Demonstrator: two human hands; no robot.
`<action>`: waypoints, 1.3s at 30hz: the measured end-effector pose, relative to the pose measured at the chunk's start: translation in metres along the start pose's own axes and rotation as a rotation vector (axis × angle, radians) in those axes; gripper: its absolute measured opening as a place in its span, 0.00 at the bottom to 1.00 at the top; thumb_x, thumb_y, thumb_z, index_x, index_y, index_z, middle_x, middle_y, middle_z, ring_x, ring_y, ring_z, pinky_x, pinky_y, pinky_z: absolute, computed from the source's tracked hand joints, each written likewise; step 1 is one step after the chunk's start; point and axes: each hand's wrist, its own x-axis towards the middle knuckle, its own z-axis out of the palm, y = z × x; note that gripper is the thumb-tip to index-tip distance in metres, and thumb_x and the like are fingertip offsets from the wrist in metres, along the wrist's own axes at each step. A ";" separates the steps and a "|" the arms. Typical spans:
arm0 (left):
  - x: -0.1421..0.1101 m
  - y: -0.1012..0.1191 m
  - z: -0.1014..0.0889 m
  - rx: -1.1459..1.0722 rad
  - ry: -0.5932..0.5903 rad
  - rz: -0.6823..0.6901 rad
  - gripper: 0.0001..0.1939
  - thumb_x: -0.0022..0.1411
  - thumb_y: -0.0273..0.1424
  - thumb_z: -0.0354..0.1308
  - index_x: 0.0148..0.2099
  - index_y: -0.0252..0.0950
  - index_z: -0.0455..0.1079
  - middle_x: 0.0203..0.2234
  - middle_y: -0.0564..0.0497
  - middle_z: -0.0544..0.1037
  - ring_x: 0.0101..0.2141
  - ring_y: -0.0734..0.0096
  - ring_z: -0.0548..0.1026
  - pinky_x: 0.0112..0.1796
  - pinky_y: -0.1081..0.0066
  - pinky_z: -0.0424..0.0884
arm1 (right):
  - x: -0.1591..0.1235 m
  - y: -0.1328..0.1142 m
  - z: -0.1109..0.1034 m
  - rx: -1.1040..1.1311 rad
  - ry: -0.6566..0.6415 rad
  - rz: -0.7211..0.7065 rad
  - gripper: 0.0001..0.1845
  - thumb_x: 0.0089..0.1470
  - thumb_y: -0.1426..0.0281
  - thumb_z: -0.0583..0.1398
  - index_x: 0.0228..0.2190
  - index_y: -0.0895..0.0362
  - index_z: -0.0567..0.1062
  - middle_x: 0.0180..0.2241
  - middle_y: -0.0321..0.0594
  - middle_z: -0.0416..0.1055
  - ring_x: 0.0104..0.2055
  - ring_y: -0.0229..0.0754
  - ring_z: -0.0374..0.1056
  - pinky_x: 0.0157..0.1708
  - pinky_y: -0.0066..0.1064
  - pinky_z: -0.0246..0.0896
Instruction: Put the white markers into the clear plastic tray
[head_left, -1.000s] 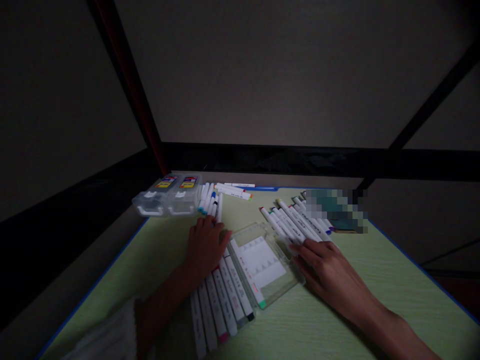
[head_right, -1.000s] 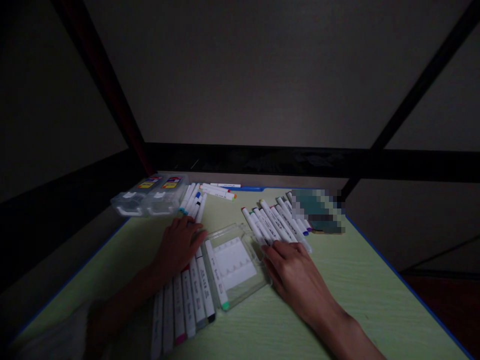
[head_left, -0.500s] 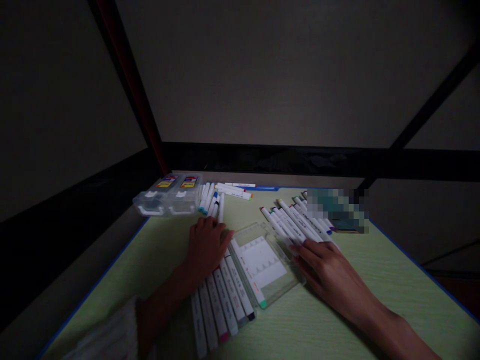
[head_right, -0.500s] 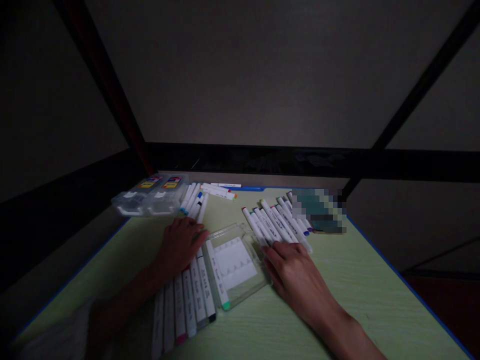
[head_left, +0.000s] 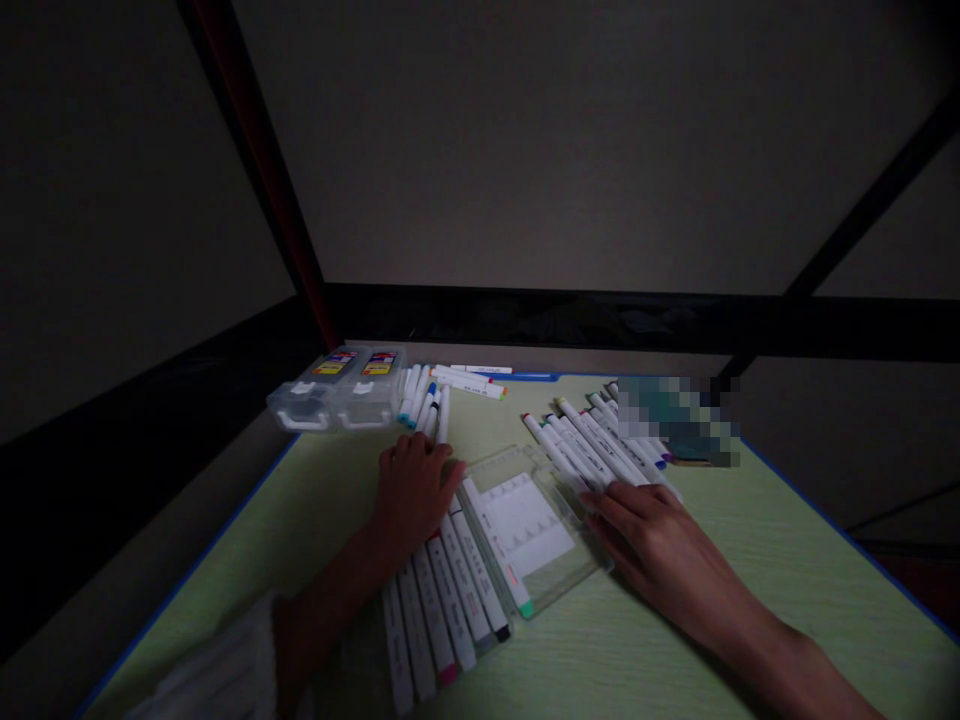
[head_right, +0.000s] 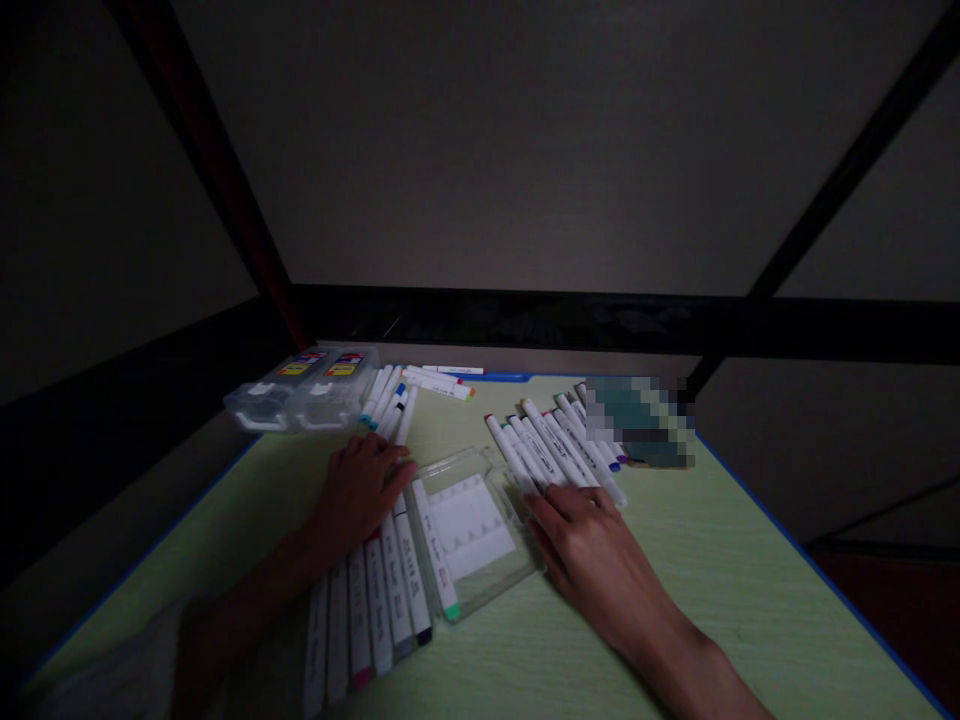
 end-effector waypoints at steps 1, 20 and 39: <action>0.000 0.000 0.000 0.005 -0.007 -0.004 0.15 0.61 0.38 0.45 0.41 0.37 0.69 0.38 0.45 0.69 0.43 0.60 0.64 0.43 0.61 0.57 | 0.000 0.000 0.000 0.002 -0.003 0.000 0.12 0.55 0.74 0.48 0.33 0.58 0.70 0.30 0.42 0.68 0.30 0.43 0.64 0.32 0.38 0.57; -0.001 0.002 -0.002 0.078 -0.047 0.013 0.14 0.62 0.37 0.42 0.41 0.37 0.66 0.36 0.45 0.69 0.40 0.61 0.66 0.41 0.62 0.58 | 0.000 -0.002 -0.002 -0.006 0.002 -0.019 0.13 0.55 0.73 0.46 0.30 0.58 0.71 0.32 0.45 0.69 0.30 0.44 0.66 0.32 0.39 0.59; -0.001 0.001 0.000 0.039 -0.054 0.004 0.13 0.62 0.37 0.42 0.41 0.37 0.64 0.35 0.46 0.69 0.40 0.62 0.67 0.41 0.62 0.60 | 0.000 -0.003 -0.003 0.003 0.007 -0.030 0.13 0.55 0.73 0.48 0.31 0.58 0.72 0.31 0.44 0.70 0.31 0.42 0.66 0.32 0.36 0.57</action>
